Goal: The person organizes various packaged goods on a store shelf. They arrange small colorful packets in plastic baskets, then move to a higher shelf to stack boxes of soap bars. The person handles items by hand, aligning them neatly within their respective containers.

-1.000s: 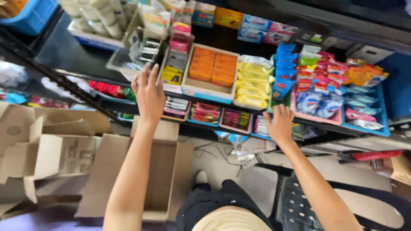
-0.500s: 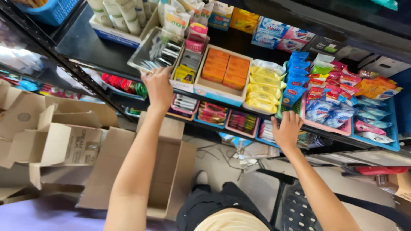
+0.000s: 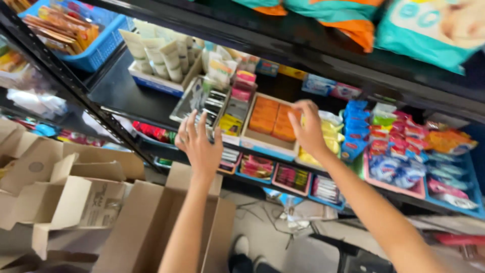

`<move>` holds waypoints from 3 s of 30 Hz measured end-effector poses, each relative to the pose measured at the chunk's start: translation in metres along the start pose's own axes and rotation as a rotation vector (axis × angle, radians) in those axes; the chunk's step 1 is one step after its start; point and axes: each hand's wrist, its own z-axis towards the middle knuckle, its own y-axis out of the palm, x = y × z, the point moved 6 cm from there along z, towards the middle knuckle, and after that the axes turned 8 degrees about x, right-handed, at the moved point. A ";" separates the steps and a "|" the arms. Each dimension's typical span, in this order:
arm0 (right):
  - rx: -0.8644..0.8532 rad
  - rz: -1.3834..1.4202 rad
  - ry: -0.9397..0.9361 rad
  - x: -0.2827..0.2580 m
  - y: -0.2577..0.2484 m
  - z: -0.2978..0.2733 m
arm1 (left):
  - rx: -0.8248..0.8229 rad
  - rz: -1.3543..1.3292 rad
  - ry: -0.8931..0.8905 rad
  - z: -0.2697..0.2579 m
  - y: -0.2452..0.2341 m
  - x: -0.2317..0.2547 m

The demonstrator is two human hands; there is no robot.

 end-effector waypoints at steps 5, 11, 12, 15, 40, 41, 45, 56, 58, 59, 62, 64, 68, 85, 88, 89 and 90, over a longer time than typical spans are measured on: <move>-0.014 0.173 0.153 0.091 0.119 0.077 | 0.039 -0.096 -0.084 -0.030 0.005 -0.027; -0.133 0.520 0.778 0.249 0.228 0.103 | 0.126 -0.287 -0.174 -0.044 0.018 -0.063; -0.228 0.709 0.876 0.264 0.247 0.110 | 0.167 -0.352 -0.230 -0.046 0.024 -0.073; -0.425 0.350 0.675 0.236 0.260 0.108 | 0.042 -0.566 -0.381 -0.049 0.040 -0.078; 0.162 0.230 0.401 0.149 0.244 0.146 | 0.261 -0.489 -0.271 -0.054 0.101 -0.086; 0.111 0.249 0.254 0.112 0.238 0.155 | 0.268 -0.477 -0.263 -0.055 0.102 -0.086; -0.307 -0.017 -0.119 0.005 0.258 0.168 | 0.299 -0.459 -0.241 -0.058 0.106 -0.085; -0.558 -0.650 -0.073 -0.028 0.301 0.159 | 0.311 -0.439 -0.237 -0.057 0.109 -0.083; -0.556 -0.649 -0.041 -0.029 0.301 0.158 | 0.297 -0.436 -0.237 -0.058 0.109 -0.083; -0.518 -0.615 -0.017 -0.029 0.299 0.159 | 0.294 -0.441 -0.241 -0.058 0.109 -0.084; -0.488 -0.562 0.003 -0.018 0.305 0.159 | 0.291 -0.449 -0.242 -0.057 0.109 -0.083; -0.498 -0.542 0.006 -0.003 0.315 0.161 | 0.285 -0.449 -0.238 -0.057 0.109 -0.082; -0.480 -0.602 -0.208 0.010 0.344 0.163 | 0.246 -0.499 -0.271 -0.061 0.111 -0.087; -0.215 -0.383 -0.389 -0.028 0.204 0.123 | 0.163 -0.512 -0.313 -0.056 0.101 -0.088; -0.237 -0.391 -0.235 0.006 0.192 0.114 | 0.119 -0.561 -0.329 -0.057 0.103 -0.088; -0.227 -0.335 -0.196 0.012 0.190 0.110 | 0.128 -0.495 -0.296 -0.057 0.103 -0.089; -0.217 -0.280 -0.158 0.017 0.188 0.105 | 0.136 -0.430 -0.263 -0.058 0.103 -0.090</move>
